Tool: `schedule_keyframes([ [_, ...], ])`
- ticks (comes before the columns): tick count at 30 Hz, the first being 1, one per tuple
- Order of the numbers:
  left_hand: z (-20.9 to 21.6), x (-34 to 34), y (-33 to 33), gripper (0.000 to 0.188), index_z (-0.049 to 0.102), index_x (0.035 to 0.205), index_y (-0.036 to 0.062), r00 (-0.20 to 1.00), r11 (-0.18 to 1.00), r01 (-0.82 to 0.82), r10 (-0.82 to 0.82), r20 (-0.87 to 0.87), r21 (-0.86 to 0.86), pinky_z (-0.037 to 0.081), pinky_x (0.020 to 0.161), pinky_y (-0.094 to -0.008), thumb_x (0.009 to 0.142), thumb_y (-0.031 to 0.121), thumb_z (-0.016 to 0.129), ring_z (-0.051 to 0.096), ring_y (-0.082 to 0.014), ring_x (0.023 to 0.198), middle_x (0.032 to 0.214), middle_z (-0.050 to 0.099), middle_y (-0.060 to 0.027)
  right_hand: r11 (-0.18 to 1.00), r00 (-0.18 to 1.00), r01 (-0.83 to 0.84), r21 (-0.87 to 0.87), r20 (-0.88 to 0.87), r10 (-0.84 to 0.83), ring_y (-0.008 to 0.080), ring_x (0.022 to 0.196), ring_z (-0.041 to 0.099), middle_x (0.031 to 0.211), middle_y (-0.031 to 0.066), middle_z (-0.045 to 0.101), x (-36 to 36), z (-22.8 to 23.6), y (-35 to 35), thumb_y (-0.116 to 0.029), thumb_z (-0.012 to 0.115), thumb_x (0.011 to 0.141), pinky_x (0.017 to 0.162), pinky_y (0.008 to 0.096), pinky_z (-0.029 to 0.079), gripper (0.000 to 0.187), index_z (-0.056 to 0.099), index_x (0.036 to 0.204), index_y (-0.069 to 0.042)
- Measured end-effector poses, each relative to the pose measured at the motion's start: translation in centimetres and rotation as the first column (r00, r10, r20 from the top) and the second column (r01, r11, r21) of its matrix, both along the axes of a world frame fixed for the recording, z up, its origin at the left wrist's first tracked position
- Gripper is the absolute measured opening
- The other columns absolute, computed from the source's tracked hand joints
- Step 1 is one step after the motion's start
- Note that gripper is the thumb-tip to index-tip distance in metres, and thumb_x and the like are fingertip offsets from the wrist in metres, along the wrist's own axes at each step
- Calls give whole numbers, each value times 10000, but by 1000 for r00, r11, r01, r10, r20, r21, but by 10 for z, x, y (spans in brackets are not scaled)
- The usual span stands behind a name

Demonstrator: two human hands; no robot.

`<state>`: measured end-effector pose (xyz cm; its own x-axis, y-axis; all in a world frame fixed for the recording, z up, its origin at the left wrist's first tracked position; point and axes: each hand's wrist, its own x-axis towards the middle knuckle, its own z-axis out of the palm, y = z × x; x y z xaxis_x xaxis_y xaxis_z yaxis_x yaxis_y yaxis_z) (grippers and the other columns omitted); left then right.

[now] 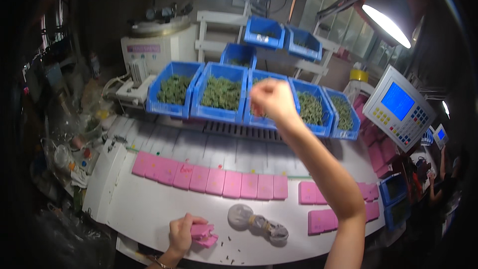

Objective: The recorder is shown assembling small, colorful components into a pink mold or fixture, possibly for industrial parts or toys.

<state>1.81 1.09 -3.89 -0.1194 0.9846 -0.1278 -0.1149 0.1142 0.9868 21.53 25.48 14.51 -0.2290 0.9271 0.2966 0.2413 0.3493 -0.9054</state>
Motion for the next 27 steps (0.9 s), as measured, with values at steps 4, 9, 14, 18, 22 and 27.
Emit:
schedule_keyframes([
  [4,-16,-2,2,512,650,914,-46,997,998,61,-60,-49,17,498,720,-252,992,346,331,636,-152,758,847,681,-113,957,893,253,145,-416,-173,165,619,606,815,153,628,-16,56,80,-5,504,827,574,282,524,256,524,1049,121],
  [9,-14,-9,-8,616,554,1120,-15,975,982,-119,143,171,-146,547,714,-295,981,481,217,653,-222,819,888,648,-157,798,842,-531,285,285,458,213,698,590,810,108,648,-73,-60,-36,-135,613,808,662,345,491,171,665,941,-40],
  [14,4,2,6,663,574,1028,-39,908,970,-61,152,391,-235,502,746,-272,980,493,182,633,-172,812,901,665,-127,708,636,-702,-73,382,670,327,871,618,1060,152,594,-43,-112,-175,-130,623,831,720,390,507,320,575,1135,-43],
  [18,1,20,15,678,511,1064,-31,950,995,-75,91,300,-66,458,859,-319,967,529,142,575,-195,923,985,606,-139,829,734,-557,-51,436,521,306,740,616,913,132,592,-34,-108,-184,-99,651,809,616,359,501,217,609,1010,-30],
  [22,14,20,17,419,472,1150,-48,994,945,-50,78,-72,323,352,996,-339,991,282,269,513,-220,1056,1114,535,-155,891,749,-450,62,568,339,320,644,577,827,135,533,-37,-120,-187,-112,630,799,534,386,475,125,559,856,-27],
  [27,-10,31,8,375,437,1230,-21,989,932,-15,68,-135,362,403,921,-352,870,52,513,526,-310,1063,1183,509,-183,934,867,-327,-143,347,357,307,644,590,753,153,579,-37,-137,-172,-99,562,859,580,356,464,178,609,994,7],
])
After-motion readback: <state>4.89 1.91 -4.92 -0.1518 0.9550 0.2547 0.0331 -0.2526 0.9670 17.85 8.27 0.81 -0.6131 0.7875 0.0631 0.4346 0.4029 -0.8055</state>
